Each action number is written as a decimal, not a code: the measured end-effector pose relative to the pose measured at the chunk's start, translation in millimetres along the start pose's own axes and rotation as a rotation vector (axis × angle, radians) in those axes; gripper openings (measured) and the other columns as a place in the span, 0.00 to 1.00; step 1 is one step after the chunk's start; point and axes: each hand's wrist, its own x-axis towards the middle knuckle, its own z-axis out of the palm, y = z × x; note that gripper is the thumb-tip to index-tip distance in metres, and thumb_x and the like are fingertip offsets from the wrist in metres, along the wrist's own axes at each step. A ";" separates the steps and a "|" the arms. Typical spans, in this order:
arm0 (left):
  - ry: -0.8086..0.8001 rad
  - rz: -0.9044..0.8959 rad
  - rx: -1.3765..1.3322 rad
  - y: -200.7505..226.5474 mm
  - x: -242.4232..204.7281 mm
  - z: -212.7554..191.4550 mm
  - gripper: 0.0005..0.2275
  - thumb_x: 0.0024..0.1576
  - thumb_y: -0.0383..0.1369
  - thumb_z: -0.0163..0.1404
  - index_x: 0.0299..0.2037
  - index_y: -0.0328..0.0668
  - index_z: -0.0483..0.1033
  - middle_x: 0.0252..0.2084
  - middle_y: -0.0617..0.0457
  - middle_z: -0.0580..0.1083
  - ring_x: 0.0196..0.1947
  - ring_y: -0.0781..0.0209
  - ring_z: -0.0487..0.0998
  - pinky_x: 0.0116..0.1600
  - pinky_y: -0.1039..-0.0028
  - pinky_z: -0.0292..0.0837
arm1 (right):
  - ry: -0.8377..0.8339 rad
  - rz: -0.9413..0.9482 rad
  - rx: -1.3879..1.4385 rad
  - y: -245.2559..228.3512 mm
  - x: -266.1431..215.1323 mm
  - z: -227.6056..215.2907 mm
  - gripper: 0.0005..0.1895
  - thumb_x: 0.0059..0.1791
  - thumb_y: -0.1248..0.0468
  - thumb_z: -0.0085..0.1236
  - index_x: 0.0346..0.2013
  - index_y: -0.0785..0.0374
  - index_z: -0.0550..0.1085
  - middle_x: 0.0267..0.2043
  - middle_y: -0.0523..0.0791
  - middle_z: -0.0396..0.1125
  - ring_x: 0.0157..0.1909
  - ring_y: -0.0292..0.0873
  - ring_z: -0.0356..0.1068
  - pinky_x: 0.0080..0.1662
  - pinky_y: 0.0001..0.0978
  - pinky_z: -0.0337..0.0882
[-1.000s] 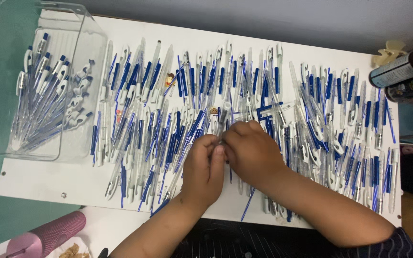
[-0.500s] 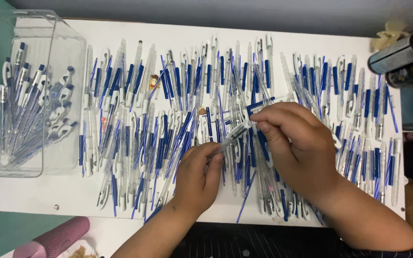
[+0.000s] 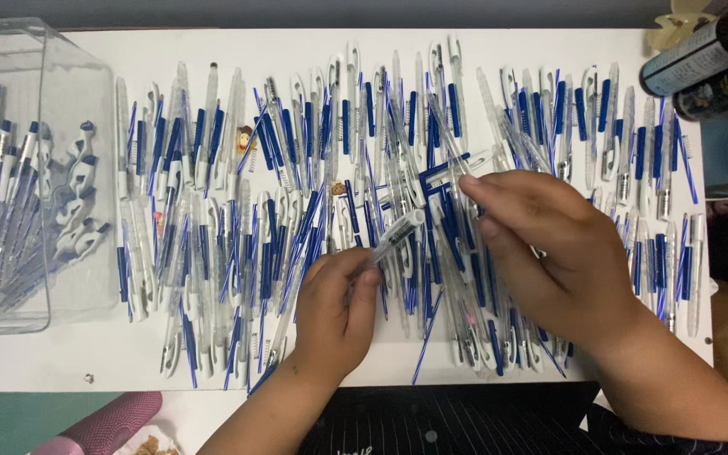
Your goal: The person assembles pens by hand by inserting blue ink refills into white plastic barrels. They work through a pile of components on a white desk and place the finished pens into a clear plastic bin.
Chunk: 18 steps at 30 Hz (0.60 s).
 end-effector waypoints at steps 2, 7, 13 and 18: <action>0.017 0.012 -0.010 -0.9 -1.0 0.6 0.15 0.66 0.40 0.40 0.49 0.40 0.76 0.39 0.54 0.79 0.39 0.56 0.77 0.43 0.66 0.70 | 0.000 0.024 -0.021 1.3 -3.8 -0.8 0.18 0.56 0.71 0.51 0.61 0.64 0.73 0.57 0.54 0.71 0.59 0.52 0.74 0.59 0.39 0.72; 0.065 -0.029 -0.077 -0.4 -2.0 -0.1 0.11 0.65 0.37 0.42 0.46 0.38 0.73 0.34 0.55 0.76 0.34 0.59 0.75 0.40 0.68 0.70 | -0.163 0.094 -0.170 15.6 -16.0 10.1 0.16 0.52 0.61 0.54 0.54 0.53 0.78 0.55 0.43 0.74 0.56 0.49 0.70 0.56 0.52 0.64; 0.053 0.045 0.026 -3.0 -3.9 3.2 0.12 0.65 0.37 0.42 0.47 0.37 0.75 0.40 0.49 0.78 0.41 0.51 0.77 0.45 0.64 0.71 | -0.479 -0.117 -0.478 44.8 -40.0 45.4 0.40 0.32 0.66 0.70 0.60 0.47 0.74 0.60 0.44 0.69 0.55 0.55 0.65 0.34 0.46 0.75; 0.052 0.171 0.093 -8.9 -0.5 4.8 0.09 0.64 0.34 0.45 0.46 0.40 0.74 0.30 0.49 0.79 0.35 0.45 0.79 0.41 0.61 0.73 | -0.395 -0.490 -0.650 54.3 -29.7 62.4 0.20 0.37 0.69 0.69 0.42 0.53 0.79 0.47 0.41 0.71 0.52 0.47 0.68 0.48 0.39 0.73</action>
